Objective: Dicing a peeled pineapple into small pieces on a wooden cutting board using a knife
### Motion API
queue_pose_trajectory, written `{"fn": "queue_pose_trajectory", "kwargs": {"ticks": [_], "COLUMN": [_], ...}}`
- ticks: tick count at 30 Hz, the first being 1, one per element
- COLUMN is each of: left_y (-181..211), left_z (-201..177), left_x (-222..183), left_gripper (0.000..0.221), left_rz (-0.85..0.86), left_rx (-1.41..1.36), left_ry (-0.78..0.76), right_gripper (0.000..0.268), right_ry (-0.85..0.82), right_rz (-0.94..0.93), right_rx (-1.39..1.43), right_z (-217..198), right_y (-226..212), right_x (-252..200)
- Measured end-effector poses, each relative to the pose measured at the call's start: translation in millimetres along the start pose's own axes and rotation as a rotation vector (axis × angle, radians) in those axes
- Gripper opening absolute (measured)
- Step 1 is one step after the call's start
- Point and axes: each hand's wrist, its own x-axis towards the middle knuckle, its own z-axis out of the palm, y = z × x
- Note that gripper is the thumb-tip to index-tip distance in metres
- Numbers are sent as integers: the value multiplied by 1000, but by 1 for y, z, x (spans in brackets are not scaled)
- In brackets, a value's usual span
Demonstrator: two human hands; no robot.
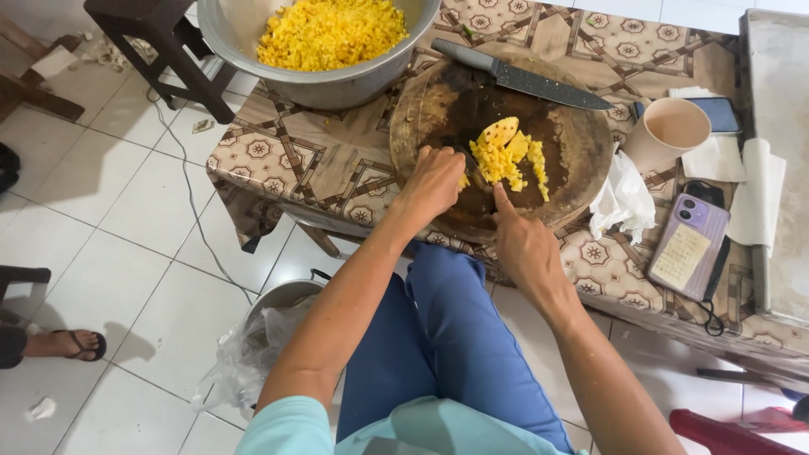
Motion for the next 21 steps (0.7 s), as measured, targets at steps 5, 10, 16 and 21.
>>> {"fn": "queue_pose_trajectory", "kwargs": {"ticks": [5,10,16,21], "left_y": [6,8,9,12], "left_z": [-2,0,-11,-4], "left_x": [3,0,1,2], "left_gripper": [15,17,16,16], "left_rz": [24,36,10,-12], "left_rx": [6,11,-18,-20], "left_ry": [20,11,-4,11], "right_gripper": [55,64,63,53], "right_ry": [7,34,51,-8], "right_rz": [7,-110,-74,10], "right_rx": [-7,-264,-88,33], "right_z": [-12,15,7,-13], "right_y": [-11,-13,-6,-19], "right_x": [-19,-18,0,-16]}}
